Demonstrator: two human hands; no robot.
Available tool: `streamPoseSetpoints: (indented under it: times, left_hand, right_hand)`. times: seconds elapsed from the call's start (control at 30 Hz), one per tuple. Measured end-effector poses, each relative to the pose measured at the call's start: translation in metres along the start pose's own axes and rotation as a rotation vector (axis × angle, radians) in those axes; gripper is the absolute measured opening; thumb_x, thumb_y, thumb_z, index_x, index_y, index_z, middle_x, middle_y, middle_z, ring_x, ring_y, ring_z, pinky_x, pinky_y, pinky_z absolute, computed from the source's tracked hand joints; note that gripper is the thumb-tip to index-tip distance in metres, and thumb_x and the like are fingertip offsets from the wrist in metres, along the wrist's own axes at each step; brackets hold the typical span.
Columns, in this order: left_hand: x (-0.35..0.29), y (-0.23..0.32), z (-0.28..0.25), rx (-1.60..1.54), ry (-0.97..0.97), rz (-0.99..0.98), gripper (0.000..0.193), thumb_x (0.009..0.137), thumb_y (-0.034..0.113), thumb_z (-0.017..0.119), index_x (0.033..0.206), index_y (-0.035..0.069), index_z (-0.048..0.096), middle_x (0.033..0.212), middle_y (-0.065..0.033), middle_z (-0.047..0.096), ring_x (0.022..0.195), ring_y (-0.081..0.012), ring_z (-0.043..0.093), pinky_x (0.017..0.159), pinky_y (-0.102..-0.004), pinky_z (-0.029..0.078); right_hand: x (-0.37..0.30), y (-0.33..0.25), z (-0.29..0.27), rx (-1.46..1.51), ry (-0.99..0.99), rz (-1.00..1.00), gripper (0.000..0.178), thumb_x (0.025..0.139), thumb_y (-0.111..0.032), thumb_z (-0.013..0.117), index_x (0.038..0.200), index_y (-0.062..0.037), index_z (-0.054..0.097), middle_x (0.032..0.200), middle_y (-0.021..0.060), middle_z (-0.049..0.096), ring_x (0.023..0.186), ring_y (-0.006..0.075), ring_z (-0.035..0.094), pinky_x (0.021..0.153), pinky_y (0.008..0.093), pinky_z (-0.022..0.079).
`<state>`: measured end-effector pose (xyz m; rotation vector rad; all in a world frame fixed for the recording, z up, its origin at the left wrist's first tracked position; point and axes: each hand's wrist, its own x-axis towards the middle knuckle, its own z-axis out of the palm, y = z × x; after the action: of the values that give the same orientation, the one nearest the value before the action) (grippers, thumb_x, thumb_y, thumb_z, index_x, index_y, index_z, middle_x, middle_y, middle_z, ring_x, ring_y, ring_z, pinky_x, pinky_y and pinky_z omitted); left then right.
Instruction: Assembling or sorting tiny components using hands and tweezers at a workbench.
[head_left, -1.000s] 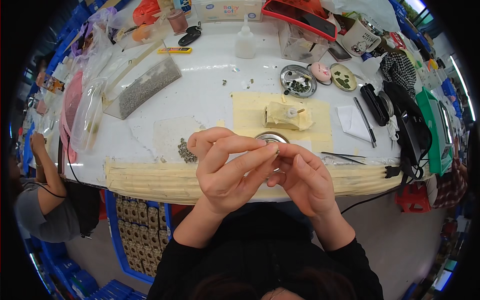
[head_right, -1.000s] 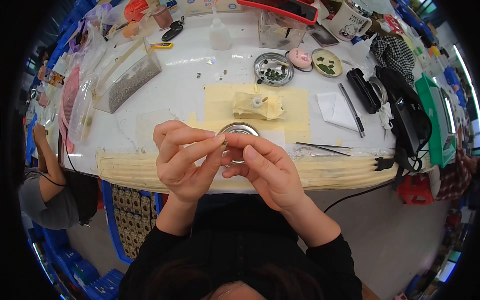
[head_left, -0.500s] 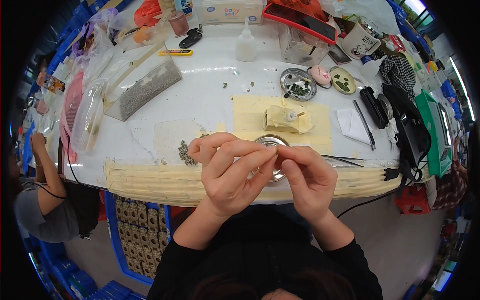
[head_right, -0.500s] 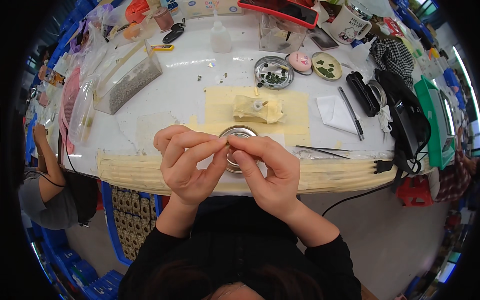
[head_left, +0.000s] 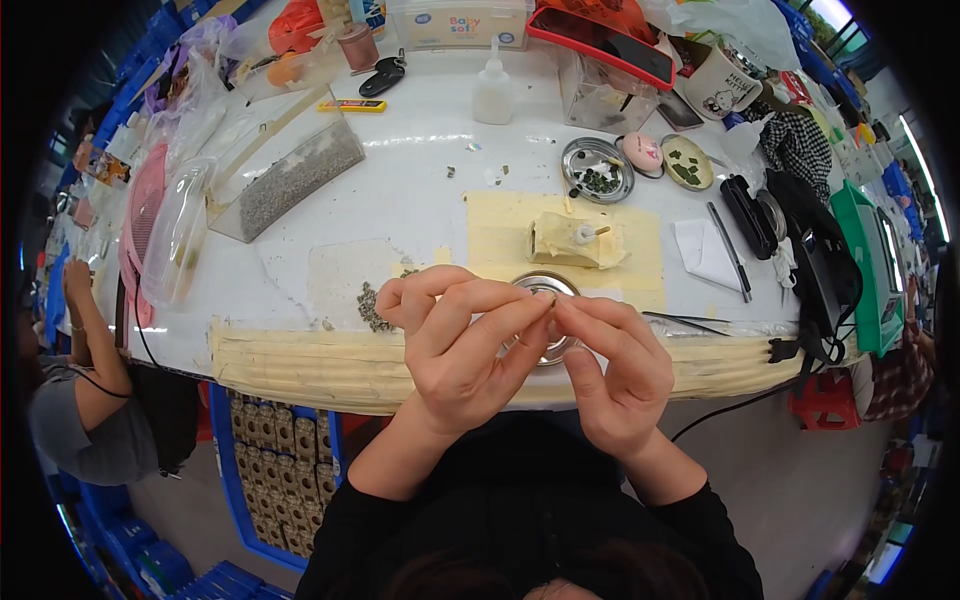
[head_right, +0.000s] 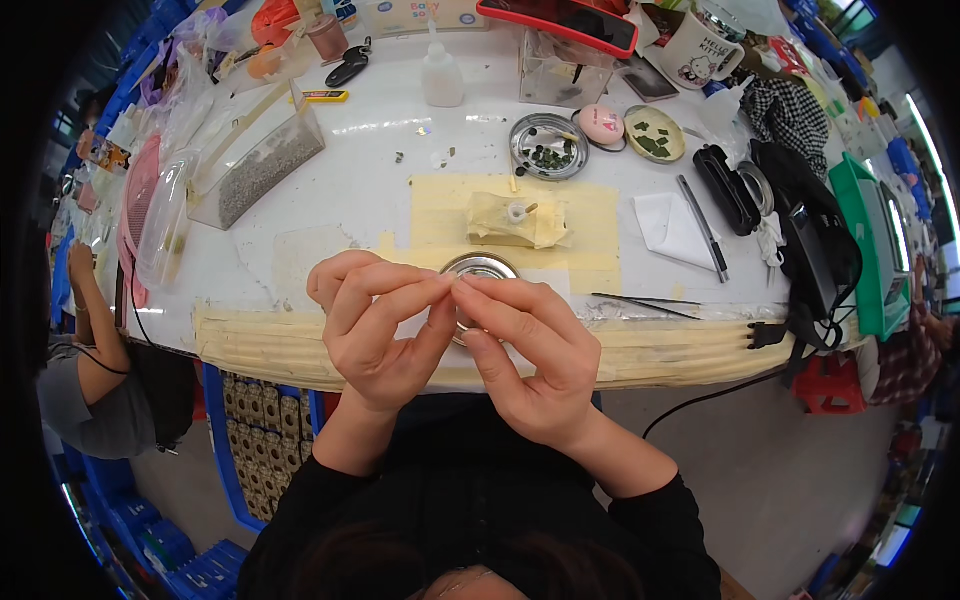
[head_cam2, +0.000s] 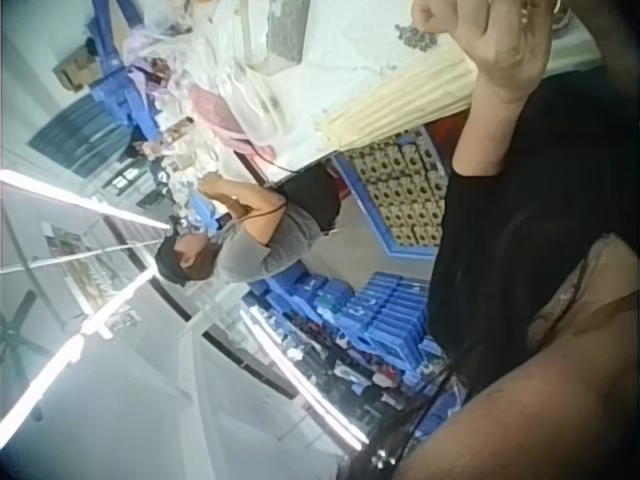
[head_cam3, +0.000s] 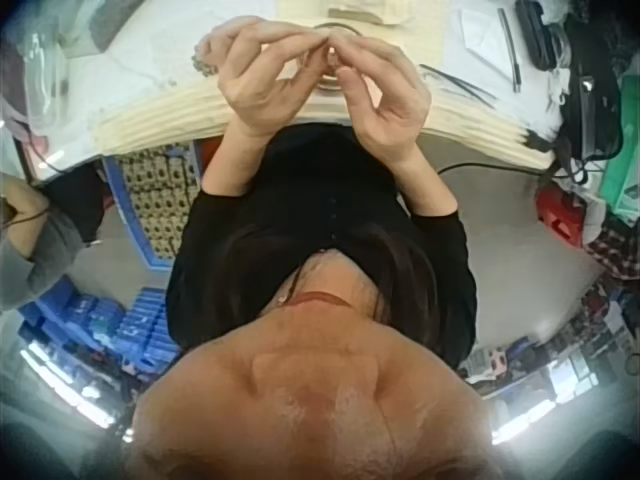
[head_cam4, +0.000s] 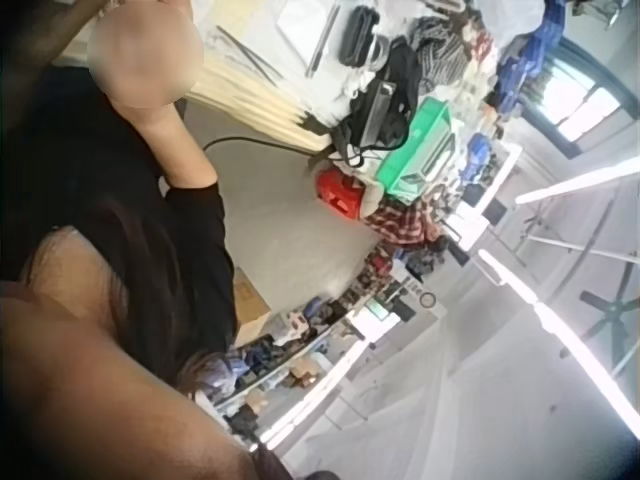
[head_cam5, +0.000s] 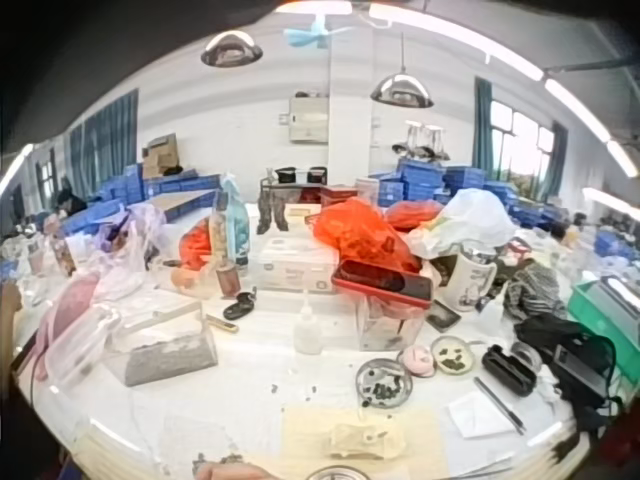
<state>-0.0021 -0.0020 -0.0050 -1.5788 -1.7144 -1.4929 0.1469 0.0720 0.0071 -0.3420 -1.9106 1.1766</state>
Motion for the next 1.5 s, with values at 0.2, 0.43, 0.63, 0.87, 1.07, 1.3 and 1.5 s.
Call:
streamPoseSetpoints:
  times: [0.2,0.43,0.63,0.87,1.07,1.3,1.5]
  left_hand:
    - [0.001,-0.001,0.001,-0.026,0.004,0.008,0.026,0.068,0.011,0.083,0.092,0.016,0.077,0.089,0.0086,0.066,0.087,-0.015,0.053,0.081,-0.0359,0.027]
    - [0.001,-0.001,0.0,-0.031,0.018,0.009,0.026,0.068,0.01,0.083,0.092,0.017,0.077,0.088,0.0089,0.067,0.085,-0.0142,0.053,0.081,-0.0352,0.027]
    - [0.002,0.001,0.0,-0.048,0.011,0.018,0.025,0.068,0.01,0.083,0.092,0.016,0.078,0.088,0.0087,0.067,0.085,-0.0144,0.053,0.082,-0.0353,0.026]
    - [0.0,0.001,0.0,-0.037,0.01,0.004,0.026,0.068,0.01,0.082,0.092,0.016,0.077,0.088,0.0086,0.066,0.085,-0.0152,0.053,0.082,-0.036,0.026]
    - [0.0,0.001,-0.001,-0.036,-0.009,0.009,0.028,0.065,0.01,0.081,0.092,0.017,0.077,0.089,0.0089,0.066,0.086,-0.0152,0.052,0.082,-0.0375,0.026]
    - [0.005,0.003,-0.005,0.011,-0.097,0.057,0.028,0.065,0.009,0.084,0.091,0.016,0.077,0.088,0.0061,0.066,0.082,-0.0167,0.054,0.078,-0.0334,0.031]
    - [0.004,0.003,-0.001,0.011,-0.062,0.026,0.026,0.066,0.01,0.083,0.09,0.015,0.075,0.086,0.0064,0.066,0.084,-0.0165,0.054,0.08,-0.035,0.029]
  right_hand:
    - [-0.006,0.009,0.005,0.387,0.023,0.196,0.029,0.098,0.0,0.056,0.126,0.0046,0.062,0.115,0.014,0.065,0.104,0.0182,0.065,0.089,0.0302,0.054]
    - [-0.006,0.013,0.003,0.771,0.008,0.405,0.03,0.103,-0.008,0.051,0.129,0.0046,0.06,0.117,0.0145,0.066,0.107,0.0209,0.066,0.093,0.0352,0.055]
    - [-0.006,0.015,0.002,0.949,-0.01,0.555,0.03,0.103,-0.011,0.053,0.128,0.004,0.06,0.116,0.0147,0.068,0.104,0.021,0.067,0.093,0.0357,0.055]
    - [-0.002,0.009,0.0,0.732,-0.005,0.444,0.028,0.104,-0.014,0.053,0.124,0.0039,0.061,0.113,0.013,0.068,0.103,0.0193,0.067,0.093,0.0344,0.054]
    - [0.004,0.0,0.0,0.728,0.016,0.512,0.025,0.102,-0.012,0.055,0.122,0.003,0.059,0.103,0.0081,0.068,0.097,0.0148,0.066,0.091,0.0306,0.053]
    - [0.004,0.01,0.001,0.746,0.03,0.507,0.013,0.099,-0.007,0.06,0.109,0.0016,0.059,0.1,0.0059,0.067,0.092,0.0122,0.064,0.085,0.0276,0.052]
    - [0.002,0.013,0.002,-0.056,0.142,-0.034,0.019,0.085,0.002,0.073,0.104,0.0016,0.067,0.096,0.0101,0.068,0.085,0.016,0.064,0.074,0.0273,0.051]
